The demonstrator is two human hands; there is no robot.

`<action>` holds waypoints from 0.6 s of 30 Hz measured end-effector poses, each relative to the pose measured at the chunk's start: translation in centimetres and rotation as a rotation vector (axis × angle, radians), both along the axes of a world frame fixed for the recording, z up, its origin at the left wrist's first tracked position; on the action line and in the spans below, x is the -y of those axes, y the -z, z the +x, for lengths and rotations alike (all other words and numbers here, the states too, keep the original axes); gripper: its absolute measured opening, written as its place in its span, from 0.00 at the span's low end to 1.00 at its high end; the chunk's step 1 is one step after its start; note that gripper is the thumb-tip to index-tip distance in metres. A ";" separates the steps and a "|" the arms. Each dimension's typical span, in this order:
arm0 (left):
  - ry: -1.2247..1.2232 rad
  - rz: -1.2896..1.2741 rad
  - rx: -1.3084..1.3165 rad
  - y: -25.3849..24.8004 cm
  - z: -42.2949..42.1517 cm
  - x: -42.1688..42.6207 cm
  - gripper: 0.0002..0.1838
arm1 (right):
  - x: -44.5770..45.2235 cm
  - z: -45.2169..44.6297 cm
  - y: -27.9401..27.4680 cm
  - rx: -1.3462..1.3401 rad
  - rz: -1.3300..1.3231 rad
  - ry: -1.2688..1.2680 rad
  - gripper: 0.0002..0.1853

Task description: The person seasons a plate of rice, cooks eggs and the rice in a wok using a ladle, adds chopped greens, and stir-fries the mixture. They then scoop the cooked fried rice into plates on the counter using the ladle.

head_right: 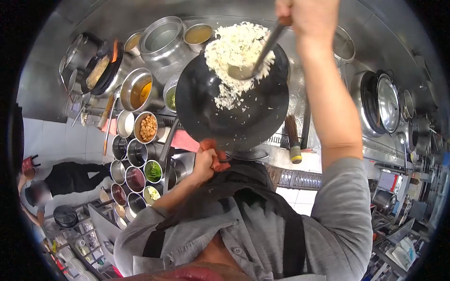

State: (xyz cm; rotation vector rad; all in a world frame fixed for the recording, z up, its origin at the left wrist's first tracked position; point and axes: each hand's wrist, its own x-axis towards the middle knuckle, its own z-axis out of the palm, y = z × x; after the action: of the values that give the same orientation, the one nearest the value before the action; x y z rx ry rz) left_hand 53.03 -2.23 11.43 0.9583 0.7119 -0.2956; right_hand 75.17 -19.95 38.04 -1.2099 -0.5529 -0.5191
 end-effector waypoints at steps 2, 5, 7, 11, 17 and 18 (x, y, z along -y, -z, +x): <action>-0.043 -0.026 0.008 -2.9 1.4 -0.1 0.29 | -1.1 -0.5 -0.3 -0.123 0.074 -0.064 0.12; 0.005 -0.095 0.183 2.0 9.8 0.4 0.23 | -4.2 1.6 3.7 -0.293 -0.094 0.216 0.10; 0.014 -0.110 0.187 4.9 11.5 0.3 0.23 | -5.0 4.7 7.3 -0.175 -0.095 0.293 0.11; 0.033 -0.001 0.124 5.9 2.0 -0.3 0.26 | -2.4 2.2 3.7 -0.053 -0.148 0.315 0.13; -0.077 -0.115 0.058 -3.3 4.9 -0.9 0.28 | -3.0 0.0 0.6 -0.196 -0.033 0.091 0.13; -0.052 -0.135 0.096 -2.3 7.4 -0.3 0.27 | -3.9 0.3 2.0 -0.271 -0.101 0.189 0.13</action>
State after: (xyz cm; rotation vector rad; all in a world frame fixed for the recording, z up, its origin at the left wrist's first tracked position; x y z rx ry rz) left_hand 60.46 -1.93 13.70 0.8191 0.6205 -0.2470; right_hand 75.43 -16.05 36.08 -1.4114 -0.2374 -0.4807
